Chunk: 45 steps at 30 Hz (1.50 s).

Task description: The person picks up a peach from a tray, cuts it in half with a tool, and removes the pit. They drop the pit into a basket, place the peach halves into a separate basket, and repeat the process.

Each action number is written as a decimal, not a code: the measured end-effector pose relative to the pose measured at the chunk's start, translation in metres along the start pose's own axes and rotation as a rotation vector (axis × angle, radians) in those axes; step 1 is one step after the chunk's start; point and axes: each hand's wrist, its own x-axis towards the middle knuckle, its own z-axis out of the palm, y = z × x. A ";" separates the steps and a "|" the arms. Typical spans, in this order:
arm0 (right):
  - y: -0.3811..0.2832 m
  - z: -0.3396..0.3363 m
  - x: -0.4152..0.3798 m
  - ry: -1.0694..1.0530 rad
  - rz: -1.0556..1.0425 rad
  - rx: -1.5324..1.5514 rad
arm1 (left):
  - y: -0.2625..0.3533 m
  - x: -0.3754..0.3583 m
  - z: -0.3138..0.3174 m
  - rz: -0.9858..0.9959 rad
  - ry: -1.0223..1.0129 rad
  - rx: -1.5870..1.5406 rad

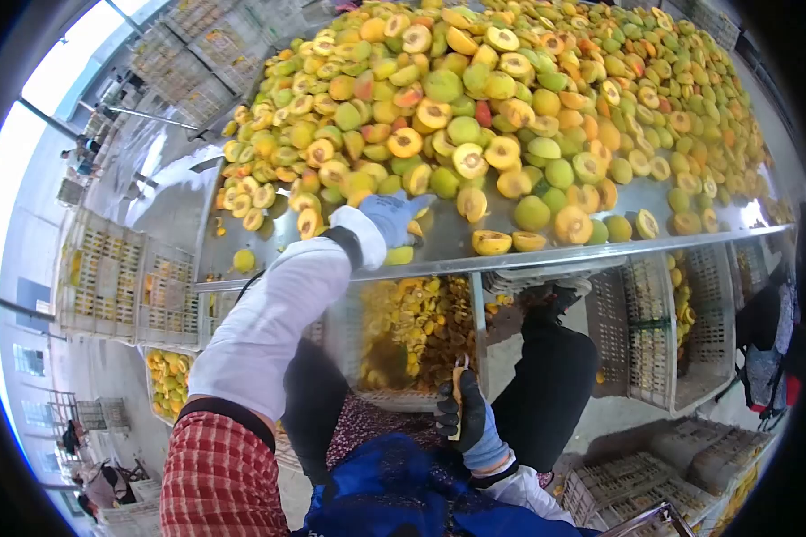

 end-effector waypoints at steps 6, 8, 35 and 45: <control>0.003 -0.002 0.004 -0.109 0.063 0.020 | 0.001 -0.011 0.015 -0.067 0.034 0.080; 0.003 -0.001 0.002 -0.088 0.038 0.022 | 0.012 -0.031 0.000 -0.164 0.111 -0.009; 0.070 0.050 -0.050 -0.020 -0.978 -1.735 | 0.134 -0.263 0.083 -0.254 0.811 -1.783; 0.094 0.016 -0.035 -0.094 -0.719 -1.202 | 0.136 -0.270 0.091 -0.170 0.904 -1.367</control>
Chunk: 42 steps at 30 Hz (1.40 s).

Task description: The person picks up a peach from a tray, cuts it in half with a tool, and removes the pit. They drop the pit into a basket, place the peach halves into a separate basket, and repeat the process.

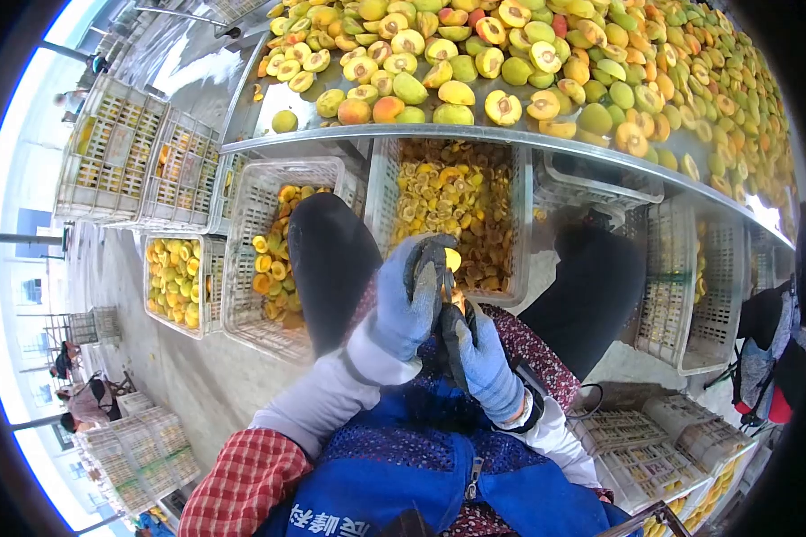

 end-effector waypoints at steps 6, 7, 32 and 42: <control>-0.035 -0.001 -0.001 0.126 -0.326 -0.290 | 0.020 -0.007 0.016 -0.076 0.064 -0.107; -0.033 -0.001 0.001 0.148 -0.358 -0.296 | 0.016 -0.007 0.018 -0.028 0.083 -0.123; -0.008 -0.026 0.015 -0.874 0.595 1.965 | 0.005 0.014 0.029 -0.401 -0.188 -0.256; 0.007 -0.038 0.028 -0.647 0.564 1.846 | -0.059 0.013 -0.010 -0.377 0.159 -0.256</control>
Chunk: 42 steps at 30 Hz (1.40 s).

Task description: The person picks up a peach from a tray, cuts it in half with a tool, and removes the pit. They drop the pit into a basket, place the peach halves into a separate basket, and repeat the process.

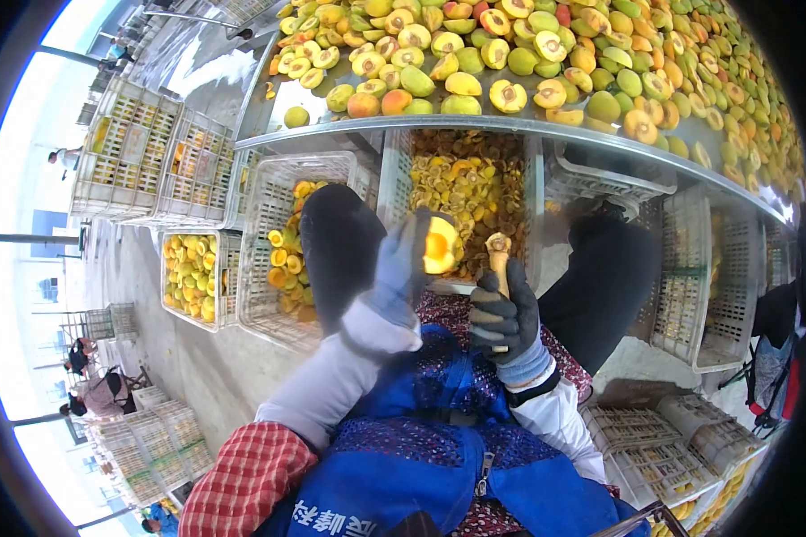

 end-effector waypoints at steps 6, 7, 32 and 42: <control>0.006 0.008 -0.003 0.218 0.032 -0.285 | 0.039 0.001 -0.109 0.617 0.242 0.429; 0.003 0.006 -0.003 0.200 0.045 -0.243 | 0.066 0.007 -0.135 0.335 0.221 0.422; -0.039 0.026 0.010 0.825 -0.605 -0.693 | 0.076 0.131 0.125 0.607 -0.334 1.025; -0.020 0.006 0.029 0.705 -0.693 -1.072 | 0.049 0.003 0.061 -0.036 -0.385 -0.066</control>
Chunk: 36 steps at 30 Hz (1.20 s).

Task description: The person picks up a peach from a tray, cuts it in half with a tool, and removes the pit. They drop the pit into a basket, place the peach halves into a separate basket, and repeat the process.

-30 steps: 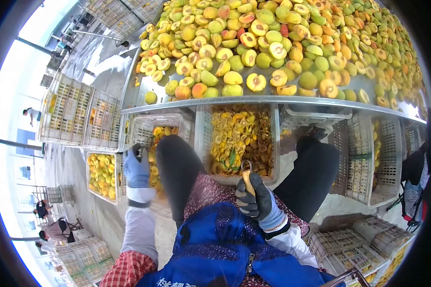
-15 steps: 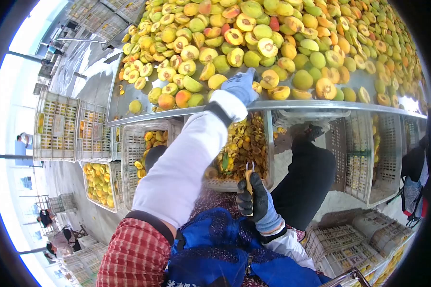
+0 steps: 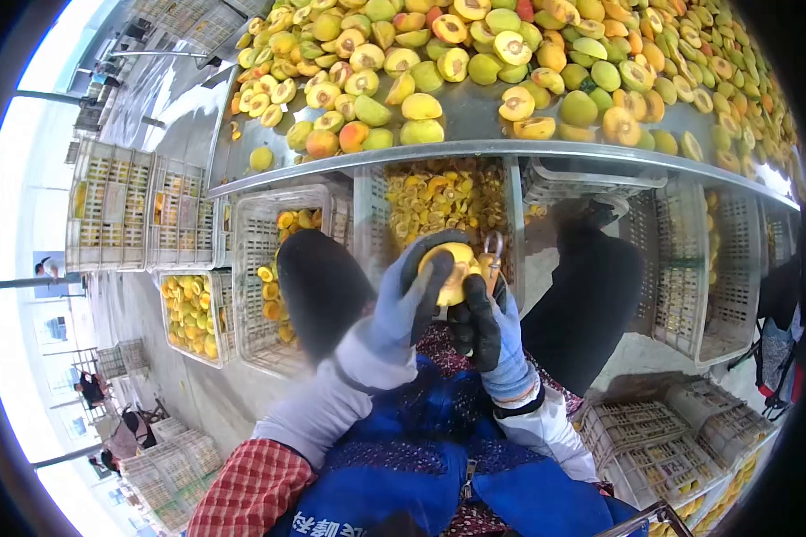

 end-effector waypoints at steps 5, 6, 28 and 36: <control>-0.028 -0.003 -0.027 -0.215 -0.482 -0.743 | -0.012 -0.019 -0.022 -0.060 0.159 -0.169; -0.044 0.003 -0.033 -0.279 -0.429 -1.050 | -0.011 -0.021 -0.024 -0.042 0.167 -0.126; -0.023 0.014 -0.055 -0.161 -0.938 -1.062 | -0.014 -0.057 -0.010 0.035 0.093 0.133; -0.038 0.005 -0.064 -0.145 -0.621 -1.126 | -0.017 -0.051 -0.021 -0.081 0.171 -0.085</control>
